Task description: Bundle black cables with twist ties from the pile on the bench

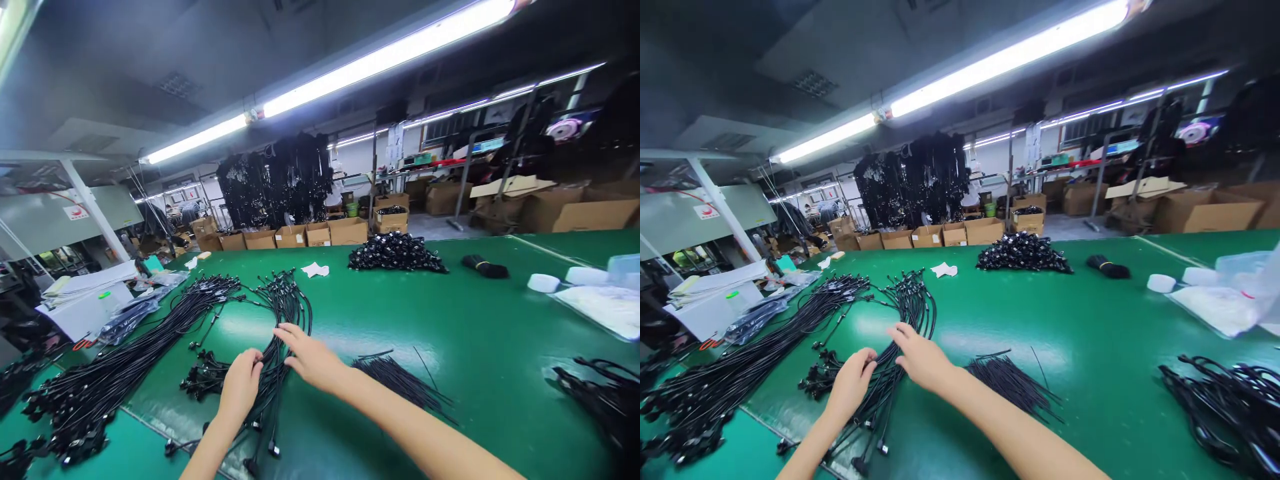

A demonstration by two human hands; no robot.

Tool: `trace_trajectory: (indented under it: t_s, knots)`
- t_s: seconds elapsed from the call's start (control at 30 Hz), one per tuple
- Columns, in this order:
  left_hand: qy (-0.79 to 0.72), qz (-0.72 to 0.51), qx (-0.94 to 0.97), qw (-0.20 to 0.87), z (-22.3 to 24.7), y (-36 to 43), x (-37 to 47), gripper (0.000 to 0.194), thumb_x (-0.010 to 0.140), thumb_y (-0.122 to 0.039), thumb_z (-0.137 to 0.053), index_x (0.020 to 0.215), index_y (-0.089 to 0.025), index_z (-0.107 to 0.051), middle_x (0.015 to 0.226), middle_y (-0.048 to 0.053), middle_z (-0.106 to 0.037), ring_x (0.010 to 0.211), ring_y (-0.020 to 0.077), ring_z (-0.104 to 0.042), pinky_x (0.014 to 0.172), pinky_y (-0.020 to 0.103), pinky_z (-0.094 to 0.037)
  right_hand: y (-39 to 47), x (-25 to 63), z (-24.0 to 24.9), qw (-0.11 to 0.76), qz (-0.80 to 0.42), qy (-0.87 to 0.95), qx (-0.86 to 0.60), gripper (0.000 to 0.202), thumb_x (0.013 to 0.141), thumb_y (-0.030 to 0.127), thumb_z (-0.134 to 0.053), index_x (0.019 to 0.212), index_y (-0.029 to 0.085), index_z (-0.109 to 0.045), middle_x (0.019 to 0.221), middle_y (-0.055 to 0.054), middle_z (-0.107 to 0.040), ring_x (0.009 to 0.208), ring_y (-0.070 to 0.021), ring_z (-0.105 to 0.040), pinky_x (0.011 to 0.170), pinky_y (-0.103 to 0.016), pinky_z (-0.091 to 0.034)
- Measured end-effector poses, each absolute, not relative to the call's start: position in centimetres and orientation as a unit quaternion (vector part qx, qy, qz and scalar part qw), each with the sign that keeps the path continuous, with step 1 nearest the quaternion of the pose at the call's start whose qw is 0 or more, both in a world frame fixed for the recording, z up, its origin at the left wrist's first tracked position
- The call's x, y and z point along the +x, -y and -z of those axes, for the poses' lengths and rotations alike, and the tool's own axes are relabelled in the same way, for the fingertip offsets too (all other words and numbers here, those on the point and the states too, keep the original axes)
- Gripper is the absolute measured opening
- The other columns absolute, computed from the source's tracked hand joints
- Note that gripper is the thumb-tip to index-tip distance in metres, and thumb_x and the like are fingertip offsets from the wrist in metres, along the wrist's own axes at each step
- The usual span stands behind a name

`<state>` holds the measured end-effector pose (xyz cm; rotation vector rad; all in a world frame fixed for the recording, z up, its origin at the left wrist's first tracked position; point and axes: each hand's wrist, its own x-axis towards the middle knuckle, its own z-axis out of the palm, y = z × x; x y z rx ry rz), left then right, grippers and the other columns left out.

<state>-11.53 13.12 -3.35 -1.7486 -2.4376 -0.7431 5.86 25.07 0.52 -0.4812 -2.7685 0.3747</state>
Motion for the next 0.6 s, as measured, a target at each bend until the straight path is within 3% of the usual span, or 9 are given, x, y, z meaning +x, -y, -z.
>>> trace_trajectory:
  t_s: [0.13,0.2,0.37,0.47,0.6]
  knots:
    - [0.795,0.230,-0.561,0.003,4.5,-11.0,-11.8,0.019,0.085,-0.015,-0.037,0.087,-0.023,-0.054,0.088,0.004,-0.063,0.087,0.0203,-0.058,0.081,0.031,-0.044,-27.0,0.5,0.6,0.064,-0.055,0.979,-0.186,0.024,0.087,0.025,-0.066,0.108,0.015,-0.062,0.108,-0.006,-0.065,0.088,-0.0178,-0.065,0.078,-0.035,-0.056]
    - [0.814,0.228,-0.535,-0.007,5.2,-9.2,-13.4,0.020,0.087,-0.018,-0.034,0.087,-0.023,-0.053,0.087,0.006,-0.064,0.085,0.0219,-0.059,0.078,0.033,-0.044,-29.7,1.1,0.4,0.058,-0.007,0.973,-0.222,0.017,0.091,0.029,-0.061,0.098,0.013,-0.063,0.095,-0.004,-0.065,0.082,-0.0160,-0.064,0.074,-0.035,-0.055]
    - [0.839,0.254,-0.478,-0.050,6.8,-6.6,-17.1,0.018,0.088,-0.023,-0.035,0.088,-0.025,-0.053,0.093,0.007,-0.068,0.086,0.0224,-0.063,0.076,0.034,-0.044,-36.7,8.3,-2.7,0.136,0.120,0.943,-0.279,0.013,0.095,0.023,-0.053,0.098,0.013,-0.061,0.097,-0.005,-0.062,0.085,-0.0168,-0.060,0.077,-0.035,-0.050]
    - [0.815,0.290,-0.496,-0.072,7.3,-7.8,-17.0,0.019,0.085,-0.021,-0.039,0.083,-0.024,-0.057,0.091,0.007,-0.067,0.089,0.0235,-0.061,0.083,0.037,-0.043,-36.6,12.3,-5.2,0.171,0.182,0.933,-0.260,0.020,0.096,0.012,-0.041,0.100,0.010,-0.061,0.100,-0.011,-0.061,0.086,-0.0188,-0.057,0.077,-0.033,-0.044]
    - [0.760,0.375,-0.518,-0.114,6.4,-10.0,-15.9,0.021,0.085,-0.027,-0.042,0.083,-0.021,-0.062,0.102,0.010,-0.063,0.105,0.0251,-0.054,0.099,0.040,-0.036,-34.1,16.4,-7.2,0.176,0.237,0.926,-0.233,0.024,0.090,0.007,-0.041,0.095,0.013,-0.064,0.081,-0.009,-0.063,0.079,-0.0231,-0.055,0.072,-0.035,-0.039]
